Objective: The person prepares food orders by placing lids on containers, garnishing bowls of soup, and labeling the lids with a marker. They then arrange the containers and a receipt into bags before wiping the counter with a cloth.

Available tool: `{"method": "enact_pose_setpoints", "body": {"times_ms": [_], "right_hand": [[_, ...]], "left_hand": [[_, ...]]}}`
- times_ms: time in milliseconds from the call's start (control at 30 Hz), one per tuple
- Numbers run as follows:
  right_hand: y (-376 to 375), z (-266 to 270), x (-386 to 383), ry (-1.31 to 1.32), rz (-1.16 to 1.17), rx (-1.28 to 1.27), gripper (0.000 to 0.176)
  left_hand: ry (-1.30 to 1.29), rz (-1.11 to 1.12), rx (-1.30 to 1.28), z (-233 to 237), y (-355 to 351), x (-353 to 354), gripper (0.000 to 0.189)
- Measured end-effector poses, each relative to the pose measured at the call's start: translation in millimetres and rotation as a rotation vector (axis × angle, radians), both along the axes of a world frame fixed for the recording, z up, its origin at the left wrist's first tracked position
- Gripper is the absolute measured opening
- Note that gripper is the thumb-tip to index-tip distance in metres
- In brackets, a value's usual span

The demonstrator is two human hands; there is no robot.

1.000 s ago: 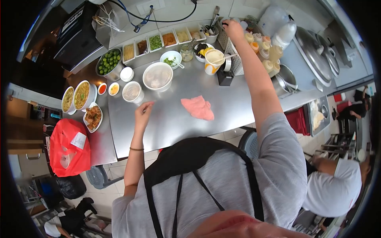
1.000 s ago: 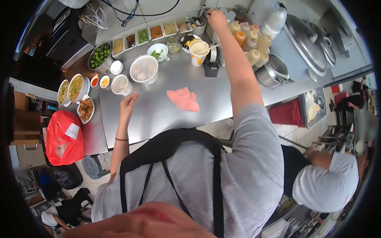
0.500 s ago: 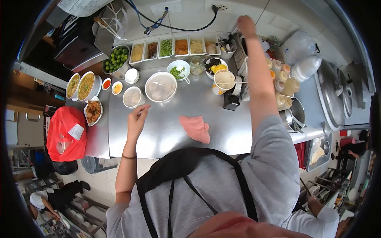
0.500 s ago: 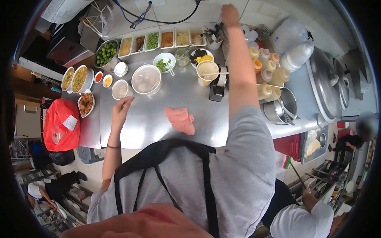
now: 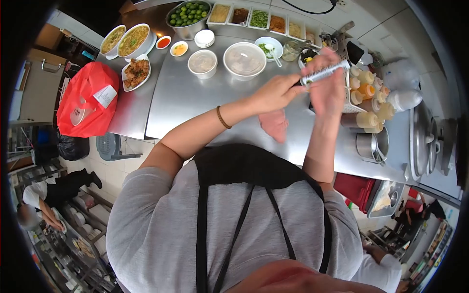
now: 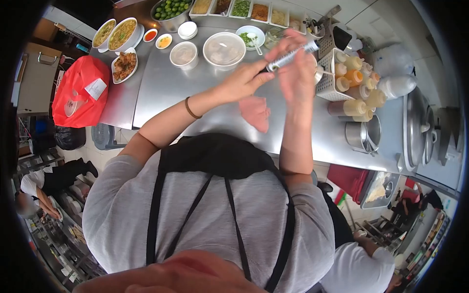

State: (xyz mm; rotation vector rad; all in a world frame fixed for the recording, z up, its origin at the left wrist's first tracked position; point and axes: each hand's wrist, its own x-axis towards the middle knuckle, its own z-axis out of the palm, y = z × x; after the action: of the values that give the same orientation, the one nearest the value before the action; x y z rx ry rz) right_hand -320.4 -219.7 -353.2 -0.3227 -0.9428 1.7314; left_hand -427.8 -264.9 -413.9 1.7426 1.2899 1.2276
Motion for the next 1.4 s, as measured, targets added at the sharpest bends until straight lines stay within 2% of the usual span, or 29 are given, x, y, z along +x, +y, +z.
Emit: {"method": "enact_pose_setpoints", "body": {"times_ms": [67,133,233,267,333,400,467,500,533,600,667,700,733,767,833,867,933,967,1033,1067,1167,1233,1333,1400], "right_hand": [[1.4,-20.4,-2.2,0.104,0.295,-0.144,0.037],[-14.4,-14.2,-11.2,0.073,0.230,-0.171,0.039],[-33.7,9.4,-21.1,0.052,0.157,-0.158,0.043],[-37.8,12.8,-23.0,0.072,0.152,-0.123,0.043],[-41.7,13.7,-24.8,0.095,0.196,-0.109,0.043],[-51.7,16.7,-24.9,0.131,0.245,-0.100,0.043],[-51.0,56.9,-8.2,0.276,-0.840,-0.301,0.041],[-18.8,38.5,73.5,0.302,-0.805,0.134,0.030],[26.3,39.8,191.4,0.172,-0.253,0.835,0.032],[11.4,69.6,176.6,0.305,0.152,0.615,0.032],[-25.9,74.5,87.8,0.204,-0.674,0.237,0.040],[-30.0,64.8,75.6,0.106,-0.620,0.164,0.047],[-22.0,45.1,81.3,0.203,-0.368,0.141,0.053],[-12.8,21.0,86.4,0.293,-0.113,0.114,0.061],[-7.5,-18.5,70.7,-0.046,-0.082,0.116,0.074],[-9.8,-29.9,53.6,-0.209,-0.174,0.041,0.081],[-14.9,-53.3,22.6,-0.427,-0.236,0.112,0.066],[-7.4,-75.2,16.0,-0.436,-0.191,0.124,0.044],[-9.6,-103.1,-5.9,-0.590,-0.260,0.151,0.025],[-15.4,-112.2,-16.1,-0.643,-0.208,0.147,0.021],[-30.1,-138.3,-46.5,-0.683,-0.104,0.147,0.015],[-33.0,-154.2,-58.4,-0.665,-0.055,0.153,0.014],[-33.2,-172.3,-65.8,-0.698,0.045,0.147,0.010],[-33.4,-181.6,-66.9,-0.884,0.007,0.344,0.008]], "left_hand": [[-0.014,-0.030,0.017,-6.3,-15.5,-3.6,0.030],[0.007,-0.022,0.056,-9.9,-31.8,-11.6,0.029],[-0.028,-0.076,-0.040,28.7,-53.4,-23.3,0.027],[-0.031,-0.081,-0.038,28.9,-57.4,-25.5,0.027],[0.040,-0.053,0.092,30.6,-62.1,-31.3,0.025],[0.060,-0.090,0.045,37.6,-72.2,-36.5,0.024],[0.077,-0.131,-0.005,31.6,-90.8,-43.9,0.024],[0.092,-0.099,0.058,12.2,-104.5,-52.0,0.022],[0.114,-0.075,0.122,-8.6,-111.2,-61.8,0.021],[0.330,0.039,-0.115,-57.2,-96.9,-80.1,0.018],[0.562,0.234,0.135,-62.9,-55.2,-104.8,0.019],[0.627,0.304,0.252,-72.5,-30.1,-119.8,0.017],[0.687,0.377,0.369,-86.4,-12.9,-130.4,0.016],[0.686,0.374,0.376,-99.5,-5.0,-136.8,0.016],[0.683,0.130,0.223,-119.6,1.5,-143.8,0.014],[0.683,0.124,0.222,-121.3,-0.5,-140.6,0.014],[0.609,0.105,0.286,-125.6,-11.6,-128.3,0.015],[0.608,0.101,0.278,-125.9,-21.2,-120.9,0.015],[0.570,0.146,0.280,-123.0,-43.2,-105.3,0.015],[0.569,0.139,0.268,-124.5,-54.1,-99.3,0.015],[0.501,0.141,0.263,-124.1,-79.2,-90.5,0.015],[0.480,0.267,0.277,-116.6,-90.2,-99.4,0.030],[0.474,0.246,0.169,-123.7,-97.2,-107.2,0.035],[0.472,0.251,0.191,-126.5,-98.3,-107.5,0.034]]}}
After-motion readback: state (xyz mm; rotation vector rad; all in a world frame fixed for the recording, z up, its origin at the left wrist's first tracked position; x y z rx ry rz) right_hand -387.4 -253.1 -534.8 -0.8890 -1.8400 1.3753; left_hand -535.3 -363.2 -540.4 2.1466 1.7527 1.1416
